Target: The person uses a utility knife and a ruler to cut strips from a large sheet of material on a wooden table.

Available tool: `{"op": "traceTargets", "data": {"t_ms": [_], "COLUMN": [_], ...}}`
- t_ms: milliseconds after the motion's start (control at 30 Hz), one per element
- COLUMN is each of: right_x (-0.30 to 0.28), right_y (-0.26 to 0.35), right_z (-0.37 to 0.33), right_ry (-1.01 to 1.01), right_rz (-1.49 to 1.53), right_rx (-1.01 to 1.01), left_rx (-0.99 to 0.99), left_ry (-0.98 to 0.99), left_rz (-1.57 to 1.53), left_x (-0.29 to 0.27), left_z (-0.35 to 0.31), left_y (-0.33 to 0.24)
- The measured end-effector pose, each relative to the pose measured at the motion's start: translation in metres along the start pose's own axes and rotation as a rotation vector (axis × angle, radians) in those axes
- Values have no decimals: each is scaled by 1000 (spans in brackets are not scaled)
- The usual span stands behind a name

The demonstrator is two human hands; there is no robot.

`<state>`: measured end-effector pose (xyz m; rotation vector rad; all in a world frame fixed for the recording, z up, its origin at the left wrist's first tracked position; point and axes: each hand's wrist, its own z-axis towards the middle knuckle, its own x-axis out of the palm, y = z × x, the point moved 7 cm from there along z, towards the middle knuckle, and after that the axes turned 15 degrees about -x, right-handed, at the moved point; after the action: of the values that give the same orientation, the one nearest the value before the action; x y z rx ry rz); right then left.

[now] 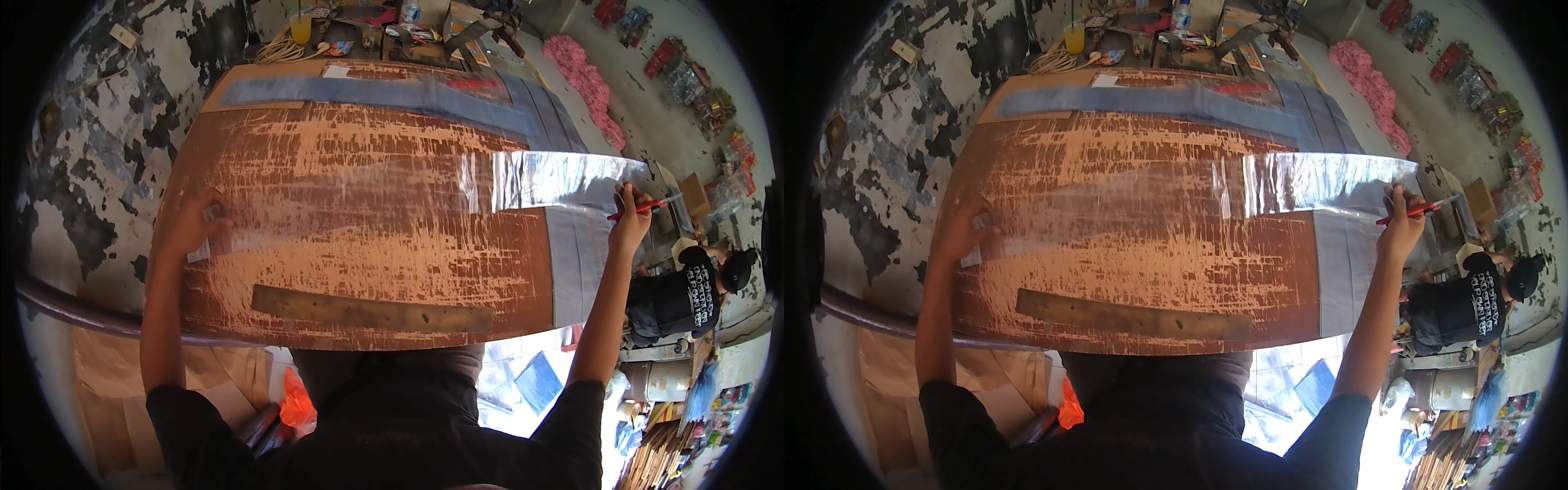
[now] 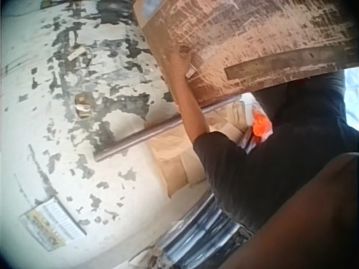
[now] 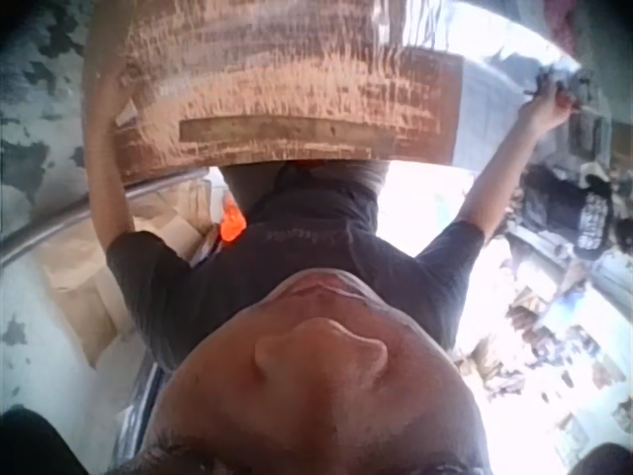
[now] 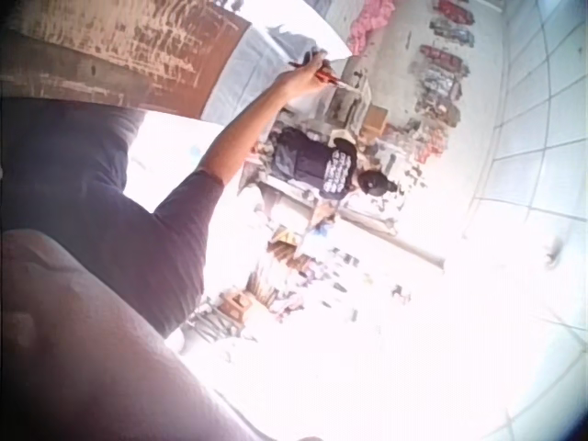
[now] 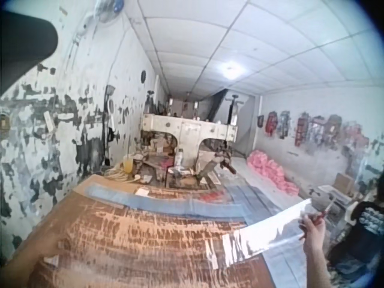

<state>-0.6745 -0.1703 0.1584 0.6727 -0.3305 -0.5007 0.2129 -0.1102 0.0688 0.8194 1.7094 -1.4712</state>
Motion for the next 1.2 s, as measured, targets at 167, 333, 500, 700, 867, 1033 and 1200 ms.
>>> {"op": "traceTargets", "data": {"t_ms": [167, 333, 500, 700, 867, 1033, 1200], "right_x": [47, 140, 227, 226, 147, 2, -139], "right_y": [-35, -107, -171, -181, -37, 30, 28], "right_z": [46, 96, 120, 13, -57, -104, -162], "right_ry": [162, 264, 246, 564, 861, 699, 380], "right_rz": [-195, -352, -803, -427, -773, -976, -1410], "right_rx": [80, 87, -218, 183, -136, 118, 88], "left_rx": [62, 170, 251, 481, 199, 10, -32], "left_ry": [-331, -501, -986, -470, -118, -244, -472], "left_rz": [-65, 352, 421, 301, 218, -66, -159], "left_x": [-78, -139, -181, -20, 9, 46, 67], "left_z": [48, 178, 244, 182, 18, -94, -160], "left_y": [-25, -76, -103, -118, -91, -63, -68]}}
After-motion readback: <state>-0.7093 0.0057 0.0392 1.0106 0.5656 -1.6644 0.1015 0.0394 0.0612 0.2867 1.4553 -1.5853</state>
